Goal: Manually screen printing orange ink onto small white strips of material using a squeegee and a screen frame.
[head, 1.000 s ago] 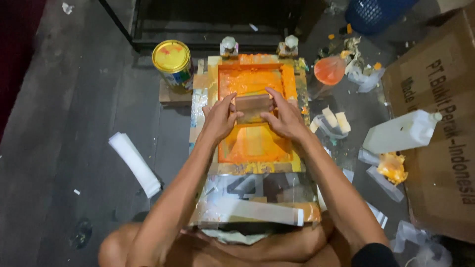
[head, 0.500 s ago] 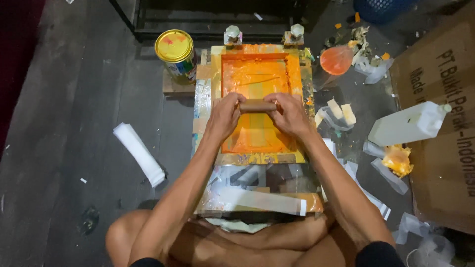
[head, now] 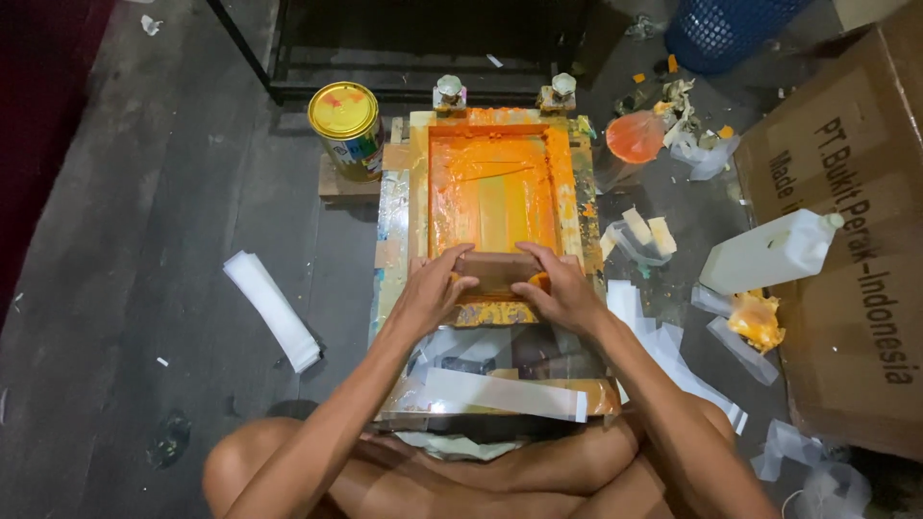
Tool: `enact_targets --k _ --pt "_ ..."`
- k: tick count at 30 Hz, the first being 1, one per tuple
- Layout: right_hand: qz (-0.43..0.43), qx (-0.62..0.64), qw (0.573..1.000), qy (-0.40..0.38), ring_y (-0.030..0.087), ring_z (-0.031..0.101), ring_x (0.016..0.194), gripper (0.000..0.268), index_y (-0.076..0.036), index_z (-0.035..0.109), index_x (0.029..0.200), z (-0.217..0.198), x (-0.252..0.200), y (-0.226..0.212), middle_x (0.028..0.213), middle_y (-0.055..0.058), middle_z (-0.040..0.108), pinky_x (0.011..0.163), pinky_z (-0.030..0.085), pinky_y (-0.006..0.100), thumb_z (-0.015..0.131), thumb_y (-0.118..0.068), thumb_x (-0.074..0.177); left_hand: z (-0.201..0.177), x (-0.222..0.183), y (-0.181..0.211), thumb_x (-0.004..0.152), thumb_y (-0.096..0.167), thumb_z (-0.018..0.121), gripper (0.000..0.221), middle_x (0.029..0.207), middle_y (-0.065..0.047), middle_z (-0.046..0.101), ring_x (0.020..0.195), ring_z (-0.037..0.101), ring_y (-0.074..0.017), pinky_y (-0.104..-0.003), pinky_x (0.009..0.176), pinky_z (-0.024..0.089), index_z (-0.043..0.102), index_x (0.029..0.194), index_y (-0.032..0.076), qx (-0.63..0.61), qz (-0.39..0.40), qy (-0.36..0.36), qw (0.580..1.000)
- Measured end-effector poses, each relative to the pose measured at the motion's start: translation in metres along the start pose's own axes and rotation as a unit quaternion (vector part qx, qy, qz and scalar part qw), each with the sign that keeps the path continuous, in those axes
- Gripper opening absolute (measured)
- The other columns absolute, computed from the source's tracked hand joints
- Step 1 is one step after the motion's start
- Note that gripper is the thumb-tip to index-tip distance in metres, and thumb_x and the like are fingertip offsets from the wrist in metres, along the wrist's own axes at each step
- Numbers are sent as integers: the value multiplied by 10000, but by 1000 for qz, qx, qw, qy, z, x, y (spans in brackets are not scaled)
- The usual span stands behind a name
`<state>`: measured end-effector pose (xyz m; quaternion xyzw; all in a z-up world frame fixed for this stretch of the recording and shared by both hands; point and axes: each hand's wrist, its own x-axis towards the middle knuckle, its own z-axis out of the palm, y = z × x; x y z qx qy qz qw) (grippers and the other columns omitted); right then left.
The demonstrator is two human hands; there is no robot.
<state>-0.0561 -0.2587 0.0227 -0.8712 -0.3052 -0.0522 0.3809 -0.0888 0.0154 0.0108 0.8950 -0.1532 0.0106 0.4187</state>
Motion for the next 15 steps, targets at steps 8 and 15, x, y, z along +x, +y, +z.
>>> enact_targets --k 8,15 --pt "59 0 998 -1 353 735 941 476 -194 623 1272 -2 84 34 922 91 755 871 541 433 831 -233 846 -14 79 -14 971 194 665 349 1073 -81 729 1117 676 -341 -473 1004 396 583 1310 198 -17 -38 63 997" --pt "-43 2 997 65 373 731 1009 259 -119 593 1051 -10 123 23 1046 114 784 871 564 439 720 25 878 -24 119 -8 909 -12 582 358 1061 -167 712 1138 653 -389 -486 1004 404 548 1195 201 5 -20 98 995"
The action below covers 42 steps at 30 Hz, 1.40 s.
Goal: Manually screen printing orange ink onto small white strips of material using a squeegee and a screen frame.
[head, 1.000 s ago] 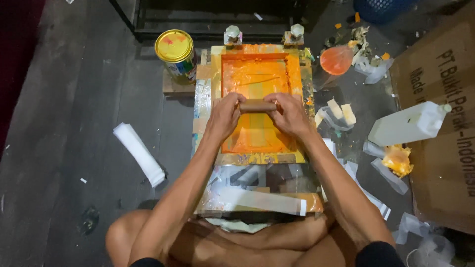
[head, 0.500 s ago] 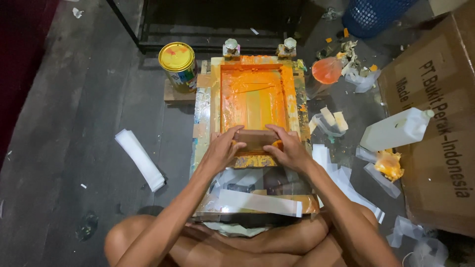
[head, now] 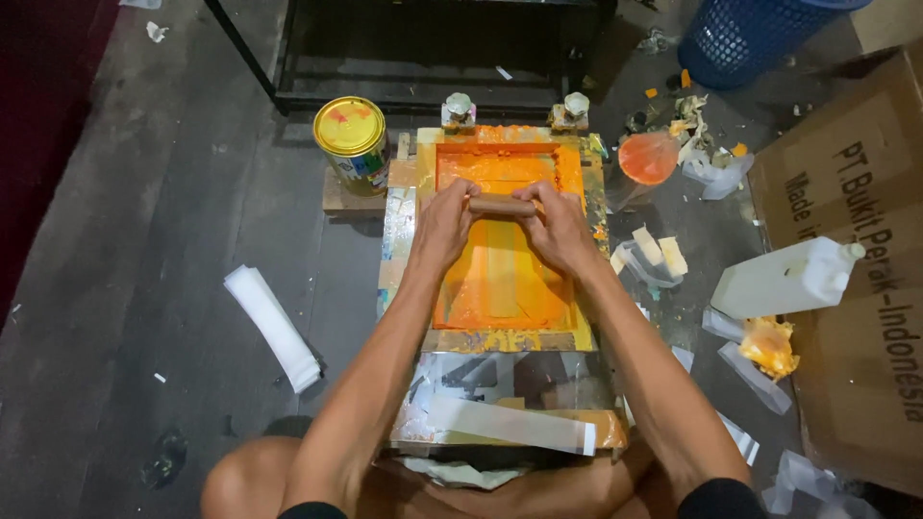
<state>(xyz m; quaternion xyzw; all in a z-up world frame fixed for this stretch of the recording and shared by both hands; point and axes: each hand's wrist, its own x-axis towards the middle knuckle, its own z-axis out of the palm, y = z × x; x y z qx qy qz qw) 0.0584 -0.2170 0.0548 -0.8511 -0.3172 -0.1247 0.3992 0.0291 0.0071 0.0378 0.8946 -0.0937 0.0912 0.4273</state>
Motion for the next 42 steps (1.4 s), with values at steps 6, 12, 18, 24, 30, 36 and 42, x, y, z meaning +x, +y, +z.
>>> enact_targets --k 6,12,18,24,30,36,42 --pt "-44 -14 999 -13 308 740 1021 246 -140 593 1057 6 -47 2 1081 62 790 883 541 423 749 -67 882 -4 -41 4 892 -31 624 333 1020 -154 735 1072 693 -363 -458 1020 432 554 1159 156 0 43 -24 999" --pt "-17 -19 999 -45 257 745 989 270 -187 656 1148 -11 -101 -50 1062 4 787 901 491 357 686 -39 925 -9 -107 16 874 24 677 388 988 -147 713 1056 675 -357 -465 992 426 554 1210 173 -3 66 -73 995" --pt "52 68 992 -97 302 756 926 334 -181 661 1214 -23 -130 -56 977 71 801 852 550 381 693 -45 911 -15 -146 33 919 157 682 344 974 -79 749 1022 682 -287 -398 1006 409 584 1244 207 -4 34 -102 994" --pt "215 49 951 -215 448 714 1018 534 -155 547 1355 -36 -79 -66 1013 201 756 867 552 565 793 -154 881 -7 -102 9 978 199 656 481 996 -70 744 987 704 -315 -444 994 402 489 1428 172 -27 -16 -140 990" --pt "242 15 945 -218 468 669 1109 518 -103 546 1311 -17 -6 -14 1066 198 703 919 515 562 809 -156 867 13 -19 -24 994 286 668 411 1056 -56 742 1094 689 -347 -507 1001 407 540 1367 169 10 -69 -109 992" --pt "168 37 982 -79 451 685 1083 278 -86 561 1152 -13 20 -13 1051 195 729 848 568 525 710 -19 927 -10 17 -1 976 122 631 230 1056 -87 742 1158 674 -357 -492 1038 416 559 1188 172 -20 -33 -29 999" --pt "72 29 996 -54 427 698 1027 256 -113 559 1057 2 -27 -13 1077 131 758 748 563 549 711 7 889 -5 -31 5 937 -18 634 302 1070 -95 740 1134 693 -312 -470 1103 374 573 1157 180 -8 19 -16 1000"
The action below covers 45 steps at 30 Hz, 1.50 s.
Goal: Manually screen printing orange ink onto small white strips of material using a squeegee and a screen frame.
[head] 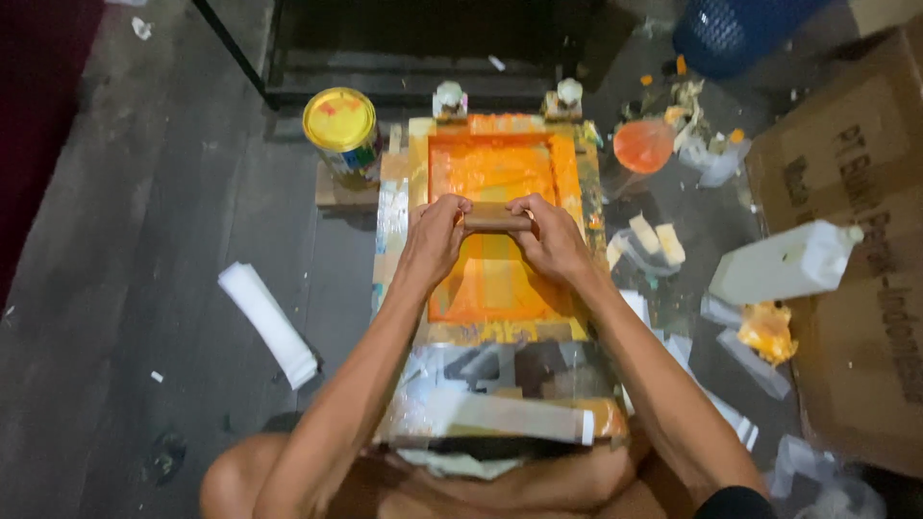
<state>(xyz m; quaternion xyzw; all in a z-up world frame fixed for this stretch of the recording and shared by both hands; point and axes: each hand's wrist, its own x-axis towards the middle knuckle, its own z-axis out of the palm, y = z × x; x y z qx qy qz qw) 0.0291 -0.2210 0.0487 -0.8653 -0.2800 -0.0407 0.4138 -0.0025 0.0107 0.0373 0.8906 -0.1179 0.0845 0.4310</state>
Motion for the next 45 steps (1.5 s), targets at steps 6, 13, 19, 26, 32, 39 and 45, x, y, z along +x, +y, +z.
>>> enact_targets --k 6,13,19,26,32,39,45 --pt "-38 -23 999 -14 350 715 1085 269 -143 579 1054 -6 -67 -33 1121 96 767 885 573 472 711 -7 864 -1 -71 16 891 100 691 357 1064 -105 717 1209 626 -320 -457 1158 318 548 1206 187 21 25 -52 998" --pt "27 49 997 -59 443 703 1067 287 -90 569 1097 -20 -98 -61 1088 191 769 823 589 524 710 27 877 -12 -110 47 942 33 625 241 876 -149 709 1030 652 -387 -460 1082 372 561 1171 70 6 26 -63 998" --pt "139 62 981 -118 416 707 1093 512 -153 557 1347 -21 -62 -48 1110 193 747 871 592 545 780 -96 890 1 -72 14 1025 253 611 432 908 -61 716 942 697 -275 -387 1071 371 467 1426 178 6 -32 -111 993" --pt "195 17 973 -124 459 661 1145 650 -141 477 1445 -22 24 -13 1152 259 685 934 567 535 791 -123 877 16 20 -29 1061 341 547 358 914 -40 675 971 693 -297 -456 973 402 511 1388 201 33 -34 -57 997" --pt "82 1 997 -1 457 658 1103 463 -87 595 1292 -12 45 7 1136 228 693 880 551 516 784 -45 872 -5 47 5 1037 160 581 265 1133 -133 686 1185 656 -360 -520 1028 416 541 1300 156 -43 -38 6 998" --pt "-25 -20 999 33 409 711 928 214 -127 618 1045 1 -8 0 1026 125 763 692 567 498 738 -15 906 -4 -12 21 1014 -18 518 263 1122 -223 633 1158 675 -415 -556 970 519 528 1224 140 -113 -18 -19 993" --pt "-33 -49 998 -8 339 708 1083 280 -178 598 1085 1 -75 -30 1130 68 763 914 550 490 713 -33 875 -28 -82 68 939 31 636 356 1003 -259 645 1079 621 -518 -600 893 493 519 1257 142 -45 -6 -80 996"
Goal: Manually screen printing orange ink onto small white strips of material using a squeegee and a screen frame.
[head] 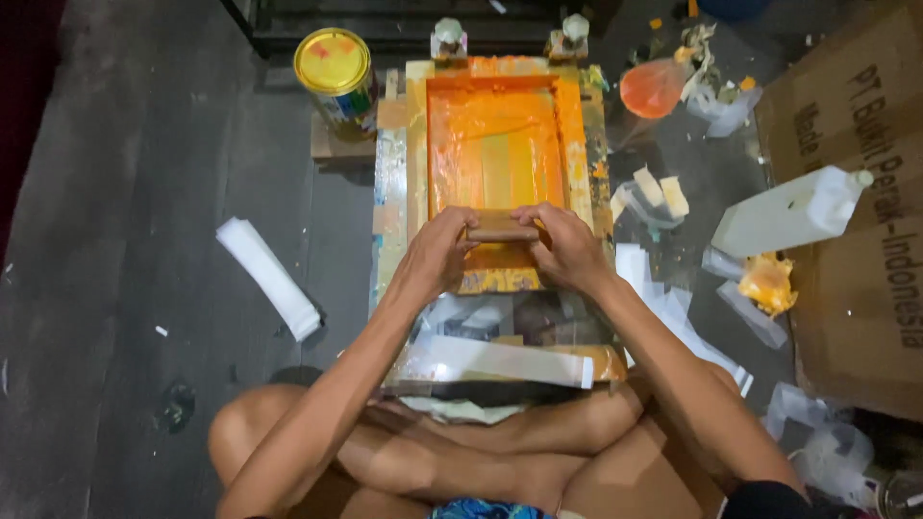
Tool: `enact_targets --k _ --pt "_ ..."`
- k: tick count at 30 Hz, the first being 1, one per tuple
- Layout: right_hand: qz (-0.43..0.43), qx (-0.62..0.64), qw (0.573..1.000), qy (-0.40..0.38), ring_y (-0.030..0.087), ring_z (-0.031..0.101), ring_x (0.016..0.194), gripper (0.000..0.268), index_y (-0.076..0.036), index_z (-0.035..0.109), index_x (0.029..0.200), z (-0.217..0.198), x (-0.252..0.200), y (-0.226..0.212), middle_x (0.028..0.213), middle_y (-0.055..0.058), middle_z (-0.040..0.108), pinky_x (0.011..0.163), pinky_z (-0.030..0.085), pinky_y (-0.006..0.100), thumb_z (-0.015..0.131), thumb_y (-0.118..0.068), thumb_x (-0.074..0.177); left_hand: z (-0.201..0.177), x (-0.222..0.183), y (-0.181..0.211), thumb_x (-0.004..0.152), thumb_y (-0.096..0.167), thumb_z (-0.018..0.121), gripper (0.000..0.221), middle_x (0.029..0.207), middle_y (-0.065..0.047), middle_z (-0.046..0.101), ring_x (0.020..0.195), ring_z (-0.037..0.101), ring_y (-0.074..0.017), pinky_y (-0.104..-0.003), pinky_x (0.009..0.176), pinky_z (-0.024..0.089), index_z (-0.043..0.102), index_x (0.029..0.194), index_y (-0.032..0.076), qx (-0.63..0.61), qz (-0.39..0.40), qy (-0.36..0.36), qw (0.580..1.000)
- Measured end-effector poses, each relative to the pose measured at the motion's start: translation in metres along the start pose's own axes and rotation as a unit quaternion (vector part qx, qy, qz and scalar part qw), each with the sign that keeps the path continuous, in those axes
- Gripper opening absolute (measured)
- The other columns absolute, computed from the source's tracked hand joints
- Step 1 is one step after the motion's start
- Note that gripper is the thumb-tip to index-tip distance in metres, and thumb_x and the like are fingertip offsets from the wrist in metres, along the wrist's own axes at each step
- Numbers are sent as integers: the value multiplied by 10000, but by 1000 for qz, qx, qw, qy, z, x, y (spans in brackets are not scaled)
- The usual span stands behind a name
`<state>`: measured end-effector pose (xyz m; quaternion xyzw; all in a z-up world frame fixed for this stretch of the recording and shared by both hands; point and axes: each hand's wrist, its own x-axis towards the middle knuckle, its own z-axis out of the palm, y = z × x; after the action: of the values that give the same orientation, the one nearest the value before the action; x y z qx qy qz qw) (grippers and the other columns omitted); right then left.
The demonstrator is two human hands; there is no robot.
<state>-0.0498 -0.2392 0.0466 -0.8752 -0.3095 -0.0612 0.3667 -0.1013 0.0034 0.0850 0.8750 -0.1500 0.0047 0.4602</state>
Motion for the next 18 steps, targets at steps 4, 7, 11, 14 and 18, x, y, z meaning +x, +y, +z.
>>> enact_targets --k 4,7,11,14,18 --pt "18 4 1000 -10 328 716 1089 283 -158 593 1062 -7 -28 -17 1109 69 775 932 547 475 712 -4 857 26 -25 -27 925 61 684 381 1020 -159 667 1087 665 -407 -513 937 512 544 1252 198 29 34 33 998" --pt "63 50 996 -46 424 697 1063 331 -170 616 1144 -19 -27 -23 1087 111 781 911 545 567 714 -21 865 27 -29 -25 926 53 670 360 1024 -122 709 1025 688 -375 -482 941 504 576 1259 152 24 43 46 998" --pt "164 115 974 -103 410 720 1048 485 -137 610 1287 -24 6 -20 1026 167 769 850 600 512 785 -36 847 17 -1 -26 988 132 663 506 959 -127 689 936 679 -398 -506 863 512 449 1447 124 -32 -2 15 999" --pt "206 97 966 -127 407 716 1041 548 -139 605 1318 -21 40 7 995 184 751 864 582 543 839 -101 825 14 37 -53 968 166 700 603 884 -155 654 892 670 -438 -542 825 512 418 1497 96 -49 -23 -11 998" --pt "213 73 967 -116 421 691 1038 582 -158 570 1339 -17 94 34 970 181 700 888 553 545 850 -194 831 3 93 -74 950 178 732 548 885 -169 658 909 680 -408 -509 844 525 522 1442 63 -24 -21 29 999"
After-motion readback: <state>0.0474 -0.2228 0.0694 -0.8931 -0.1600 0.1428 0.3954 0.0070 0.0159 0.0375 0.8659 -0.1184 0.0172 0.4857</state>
